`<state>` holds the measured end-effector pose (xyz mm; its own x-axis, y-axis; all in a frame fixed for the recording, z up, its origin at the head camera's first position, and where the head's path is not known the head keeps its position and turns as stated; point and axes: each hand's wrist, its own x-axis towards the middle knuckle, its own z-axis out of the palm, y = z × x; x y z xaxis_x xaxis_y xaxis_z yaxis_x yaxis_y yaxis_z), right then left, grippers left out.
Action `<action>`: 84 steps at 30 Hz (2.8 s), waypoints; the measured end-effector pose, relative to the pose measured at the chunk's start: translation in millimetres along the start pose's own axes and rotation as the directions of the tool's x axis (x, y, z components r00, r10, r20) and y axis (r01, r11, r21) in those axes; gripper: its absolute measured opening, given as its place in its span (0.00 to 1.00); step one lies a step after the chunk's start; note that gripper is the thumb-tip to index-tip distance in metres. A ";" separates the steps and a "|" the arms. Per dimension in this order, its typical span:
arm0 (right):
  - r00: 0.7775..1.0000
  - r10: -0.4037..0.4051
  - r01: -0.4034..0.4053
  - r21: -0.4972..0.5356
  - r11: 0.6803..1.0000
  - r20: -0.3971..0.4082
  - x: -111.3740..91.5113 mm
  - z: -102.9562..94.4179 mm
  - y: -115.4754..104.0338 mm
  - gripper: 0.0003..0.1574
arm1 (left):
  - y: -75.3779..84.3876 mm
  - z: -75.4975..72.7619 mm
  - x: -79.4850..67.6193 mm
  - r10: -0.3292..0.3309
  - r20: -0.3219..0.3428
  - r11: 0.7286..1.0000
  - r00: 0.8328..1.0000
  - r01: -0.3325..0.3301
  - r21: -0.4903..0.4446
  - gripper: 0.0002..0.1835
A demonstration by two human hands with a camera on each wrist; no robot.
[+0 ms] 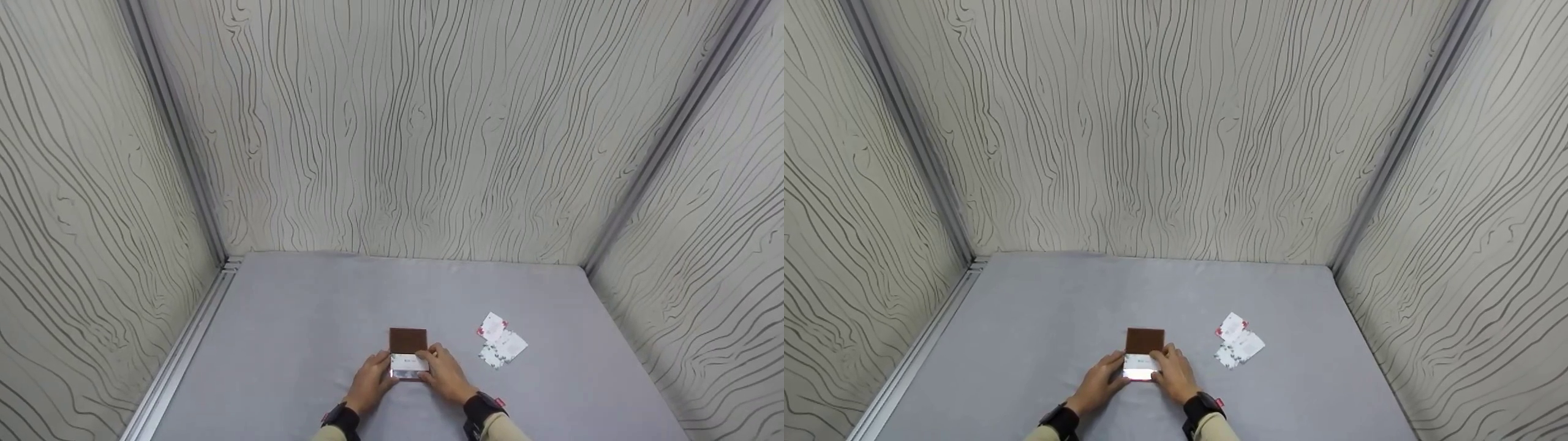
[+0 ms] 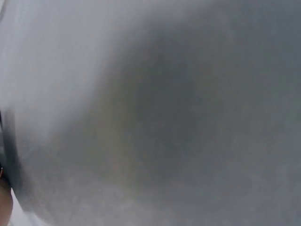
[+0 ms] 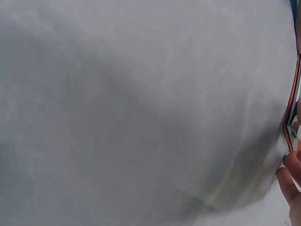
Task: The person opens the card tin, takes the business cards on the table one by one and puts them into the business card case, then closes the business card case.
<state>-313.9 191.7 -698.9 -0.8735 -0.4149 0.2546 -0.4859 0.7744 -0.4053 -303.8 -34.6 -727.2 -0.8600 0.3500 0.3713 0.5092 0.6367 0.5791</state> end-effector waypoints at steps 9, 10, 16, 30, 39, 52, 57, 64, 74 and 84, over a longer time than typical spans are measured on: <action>0.999 -0.044 0.044 -0.052 0.998 -0.011 -1.4 2.1 -0.2 0.25 | 1.3 -1.8 -0.9 -0.008 0.024 1.000 1.000 0.008 0.006 0.28; 0.999 -0.051 0.050 -0.059 0.997 -0.013 -1.7 2.0 -0.5 0.25 | 1.8 -2.5 -1.1 0.006 0.018 1.000 1.000 -0.006 0.004 0.28; 0.999 -0.051 0.051 -0.075 0.996 0.010 -2.2 1.0 -2.4 0.25 | 3.9 -4.6 -1.3 0.085 -0.014 0.996 0.996 -0.085 0.009 0.27; 0.998 -0.054 0.057 -0.078 0.995 0.034 0.3 -2.7 -2.1 0.20 | -1.8 1.8 -0.1 0.084 -0.031 0.996 0.996 -0.084 0.019 0.27; 0.994 -0.105 0.105 -0.006 0.994 -0.017 3.1 -13.8 4.0 0.07 | -0.3 -0.3 -1.3 0.058 -0.016 0.998 0.998 -0.058 0.012 0.27; 0.971 -0.016 -0.024 -0.164 0.986 -0.240 -15.4 -35.5 56.7 0.07 | 0.9 0.1 -1.7 0.002 0.016 1.000 1.000 -0.002 0.012 0.27; 0.963 0.074 -0.139 -0.243 0.960 -0.257 -27.2 -50.9 79.1 0.10 | 1.3 0.0 -0.6 -0.020 0.022 1.000 1.000 0.020 -0.002 0.27; 0.963 0.209 -0.247 -0.246 0.937 -0.172 -50.8 -72.1 100.6 0.22 | 0.6 -0.4 -0.4 -0.010 0.022 1.000 1.000 0.010 -0.002 0.27; 0.946 0.303 -0.321 -0.179 0.930 -0.118 -67.2 -80.5 109.0 0.22 | -0.8 -0.3 -1.5 0.028 -0.021 1.000 0.999 -0.028 -0.006 0.28; 0.932 0.351 -0.361 -0.242 0.900 -0.088 -67.0 -83.4 112.0 0.22 | -2.6 4.5 0.0 -0.002 0.000 1.000 1.000 0.002 0.010 0.28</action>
<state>-307.4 346.0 -688.2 -0.9822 -0.0733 0.1727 -0.1147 0.9629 -0.2441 -305.3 -33.2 -731.9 -0.8610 0.3484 0.3705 0.5071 0.6445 0.5723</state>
